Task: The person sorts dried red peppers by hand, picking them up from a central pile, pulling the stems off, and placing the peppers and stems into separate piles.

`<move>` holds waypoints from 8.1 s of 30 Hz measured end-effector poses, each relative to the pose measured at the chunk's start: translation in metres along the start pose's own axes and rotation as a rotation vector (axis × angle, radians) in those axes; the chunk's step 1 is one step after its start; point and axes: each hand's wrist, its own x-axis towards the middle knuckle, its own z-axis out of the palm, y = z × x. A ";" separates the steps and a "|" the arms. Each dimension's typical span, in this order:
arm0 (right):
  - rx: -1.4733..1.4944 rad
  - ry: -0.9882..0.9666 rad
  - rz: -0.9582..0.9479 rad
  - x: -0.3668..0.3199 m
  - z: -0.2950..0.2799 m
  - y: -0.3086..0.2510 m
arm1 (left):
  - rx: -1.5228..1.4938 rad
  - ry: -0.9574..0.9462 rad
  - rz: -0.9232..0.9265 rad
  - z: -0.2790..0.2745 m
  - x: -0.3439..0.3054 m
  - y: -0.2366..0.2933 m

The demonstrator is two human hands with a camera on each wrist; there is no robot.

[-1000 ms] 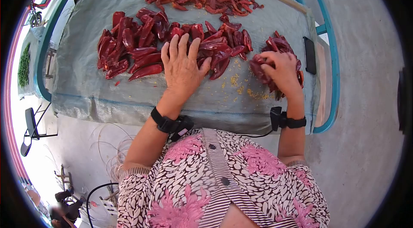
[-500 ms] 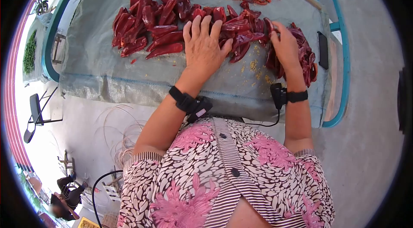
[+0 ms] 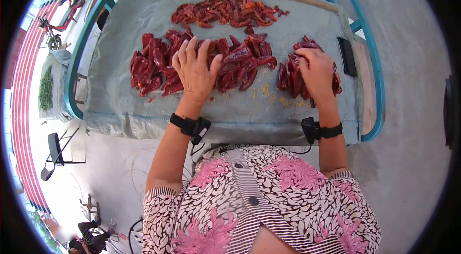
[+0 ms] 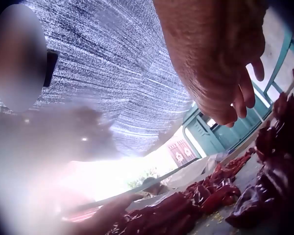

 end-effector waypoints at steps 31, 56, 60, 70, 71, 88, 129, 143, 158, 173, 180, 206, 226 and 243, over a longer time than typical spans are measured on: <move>0.106 -0.107 0.164 0.042 -0.020 -0.024 | 0.046 -0.158 -0.138 0.014 -0.009 -0.025; -0.107 -0.261 0.035 0.052 0.001 -0.025 | 0.068 -0.259 -0.148 0.006 -0.005 -0.019; -0.060 -0.210 -0.020 0.052 0.009 -0.055 | 0.077 -0.259 -0.144 0.007 -0.005 -0.021; -0.068 -0.234 -0.066 0.036 0.074 -0.063 | 0.067 -0.284 -0.156 0.003 -0.003 -0.019; -0.045 -0.251 -0.036 0.036 0.069 -0.062 | 0.067 -0.284 -0.155 0.003 -0.004 -0.020; -0.053 -0.270 0.069 -0.020 0.034 -0.079 | 0.064 -0.278 -0.145 0.007 -0.004 -0.017; 0.260 -0.303 0.317 -0.019 0.038 -0.104 | 0.059 -0.293 -0.176 0.021 0.013 0.017; 0.103 0.121 0.287 0.010 -0.026 -0.036 | 0.027 -0.292 -0.158 0.021 0.023 0.042; -0.101 -0.142 0.104 0.037 0.043 -0.046 | 0.015 -0.245 -0.160 0.019 0.023 0.040; 0.182 -0.201 -0.233 0.018 0.001 -0.096 | 0.026 -0.207 -0.170 0.021 0.021 0.038; 0.193 -0.278 -0.238 0.014 0.010 -0.094 | 0.007 -0.195 -0.162 0.024 0.019 0.036; 0.194 -0.376 0.292 0.027 -0.051 -0.033 | -0.001 -0.212 -0.175 0.019 0.023 0.041; 0.063 -0.073 -0.201 0.056 -0.022 -0.055 | -0.031 -0.209 -0.187 0.015 0.028 0.044; 0.038 -0.380 -0.013 0.073 0.030 -0.075 | -0.018 -0.181 -0.177 0.017 0.027 0.043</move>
